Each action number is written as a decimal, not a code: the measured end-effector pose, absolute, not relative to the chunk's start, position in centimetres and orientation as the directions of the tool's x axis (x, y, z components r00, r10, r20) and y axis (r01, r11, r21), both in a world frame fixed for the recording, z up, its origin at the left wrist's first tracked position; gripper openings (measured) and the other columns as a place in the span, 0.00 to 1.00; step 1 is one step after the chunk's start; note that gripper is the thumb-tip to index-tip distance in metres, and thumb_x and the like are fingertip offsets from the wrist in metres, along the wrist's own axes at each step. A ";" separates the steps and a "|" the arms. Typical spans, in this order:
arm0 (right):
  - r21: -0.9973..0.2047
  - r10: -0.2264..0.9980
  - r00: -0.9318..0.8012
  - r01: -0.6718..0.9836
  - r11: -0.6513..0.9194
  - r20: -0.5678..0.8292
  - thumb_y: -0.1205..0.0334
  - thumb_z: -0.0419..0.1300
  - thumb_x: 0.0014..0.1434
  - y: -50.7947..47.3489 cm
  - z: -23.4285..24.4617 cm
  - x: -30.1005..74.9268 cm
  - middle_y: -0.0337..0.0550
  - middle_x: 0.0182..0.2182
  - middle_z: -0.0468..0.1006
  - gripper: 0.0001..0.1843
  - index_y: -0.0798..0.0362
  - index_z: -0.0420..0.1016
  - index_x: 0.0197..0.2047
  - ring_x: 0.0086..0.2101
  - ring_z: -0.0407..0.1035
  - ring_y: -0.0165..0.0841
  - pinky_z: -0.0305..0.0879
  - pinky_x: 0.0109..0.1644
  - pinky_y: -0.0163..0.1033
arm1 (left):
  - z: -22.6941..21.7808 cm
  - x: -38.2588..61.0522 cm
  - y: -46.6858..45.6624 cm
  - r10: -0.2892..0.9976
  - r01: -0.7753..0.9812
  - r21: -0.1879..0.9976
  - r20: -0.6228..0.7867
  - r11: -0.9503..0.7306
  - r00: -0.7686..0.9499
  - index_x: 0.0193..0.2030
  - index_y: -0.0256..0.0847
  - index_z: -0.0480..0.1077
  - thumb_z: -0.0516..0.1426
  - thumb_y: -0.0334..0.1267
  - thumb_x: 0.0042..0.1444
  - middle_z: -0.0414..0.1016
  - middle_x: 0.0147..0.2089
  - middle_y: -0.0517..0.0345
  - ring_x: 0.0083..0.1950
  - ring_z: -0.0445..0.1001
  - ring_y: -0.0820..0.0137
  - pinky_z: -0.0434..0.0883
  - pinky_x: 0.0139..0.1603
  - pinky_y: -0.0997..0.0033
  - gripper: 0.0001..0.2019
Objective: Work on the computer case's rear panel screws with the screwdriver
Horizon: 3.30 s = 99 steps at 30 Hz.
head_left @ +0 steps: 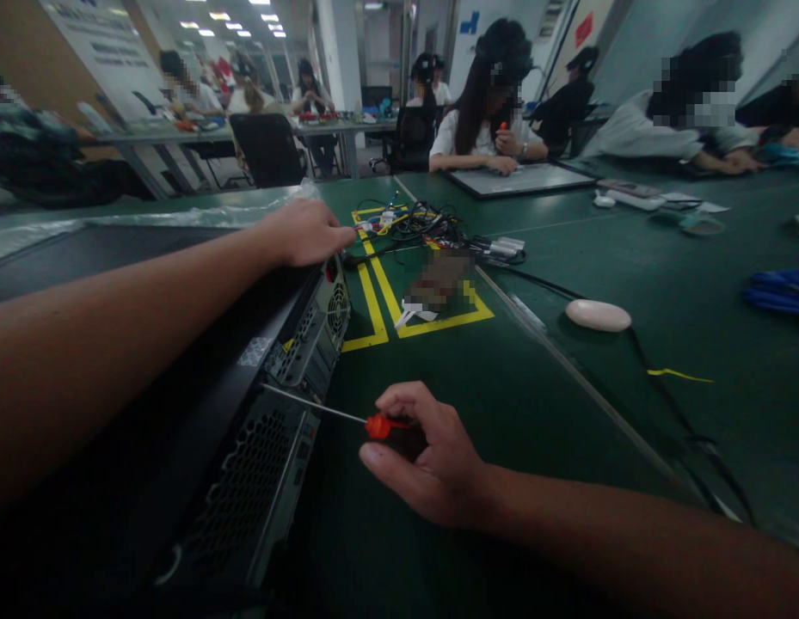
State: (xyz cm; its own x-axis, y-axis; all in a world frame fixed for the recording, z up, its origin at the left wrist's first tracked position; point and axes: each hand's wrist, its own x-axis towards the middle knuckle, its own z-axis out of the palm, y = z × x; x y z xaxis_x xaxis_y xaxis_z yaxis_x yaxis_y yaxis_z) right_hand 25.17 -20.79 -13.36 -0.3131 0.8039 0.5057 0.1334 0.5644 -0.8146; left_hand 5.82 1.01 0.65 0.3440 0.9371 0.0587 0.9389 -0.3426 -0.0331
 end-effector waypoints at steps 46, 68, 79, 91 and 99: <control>-0.803 0.803 -0.308 0.166 0.573 0.510 0.61 0.63 0.69 -20.8 -13.4 25.2 0.39 0.34 0.78 0.07 0.52 0.75 0.49 0.32 0.72 0.31 0.68 0.36 0.37 | 0.6 5.9 1.0 0.942 0.945 -0.029 0.068 -0.327 0.328 0.37 0.38 0.84 0.47 0.55 0.62 0.77 0.32 0.43 0.37 0.73 0.58 0.66 0.41 0.60 0.29; -0.824 0.835 -0.306 0.207 0.527 0.457 0.62 0.68 0.65 -20.9 -13.5 25.2 0.36 0.33 0.75 0.10 0.49 0.70 0.44 0.30 0.70 0.30 0.66 0.33 0.35 | 0.6 5.8 1.0 0.936 0.939 -0.013 0.075 -0.344 0.344 0.36 0.41 0.84 0.48 0.56 0.60 0.76 0.29 0.45 0.38 0.73 0.57 0.67 0.41 0.60 0.27; -0.814 0.824 -0.304 0.201 0.546 0.477 0.62 0.67 0.65 -20.8 -13.5 25.2 0.36 0.33 0.75 0.08 0.50 0.71 0.44 0.29 0.69 0.30 0.65 0.32 0.35 | 0.6 5.9 0.9 0.946 0.947 -0.011 0.051 -0.320 0.321 0.40 0.39 0.85 0.48 0.55 0.60 0.77 0.33 0.43 0.40 0.74 0.56 0.67 0.44 0.59 0.29; -0.831 0.828 -0.325 0.176 0.528 0.457 0.60 0.63 0.67 -20.8 -13.1 25.2 0.37 0.31 0.74 0.04 0.51 0.74 0.44 0.27 0.67 0.30 0.65 0.31 0.35 | 0.7 5.8 0.9 0.940 0.942 0.000 0.062 -0.336 0.336 0.39 0.40 0.86 0.48 0.55 0.60 0.78 0.33 0.41 0.40 0.75 0.54 0.68 0.44 0.56 0.28; -0.802 0.802 -0.340 0.184 0.569 0.491 0.60 0.63 0.69 -20.8 -13.3 25.3 0.39 0.34 0.77 0.07 0.51 0.75 0.48 0.31 0.71 0.31 0.68 0.36 0.37 | 0.6 5.8 1.1 0.941 0.944 -0.028 0.070 -0.329 0.331 0.38 0.40 0.85 0.46 0.57 0.61 0.78 0.34 0.43 0.39 0.75 0.56 0.67 0.42 0.59 0.30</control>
State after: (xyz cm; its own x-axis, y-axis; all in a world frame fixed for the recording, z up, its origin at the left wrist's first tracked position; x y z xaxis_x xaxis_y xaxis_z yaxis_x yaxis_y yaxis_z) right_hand 25.28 -20.79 -13.33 -0.3402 0.8020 0.4909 0.1837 0.5687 -0.8017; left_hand 5.82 1.05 0.64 0.3307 0.9411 0.0699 0.9437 -0.3295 -0.0285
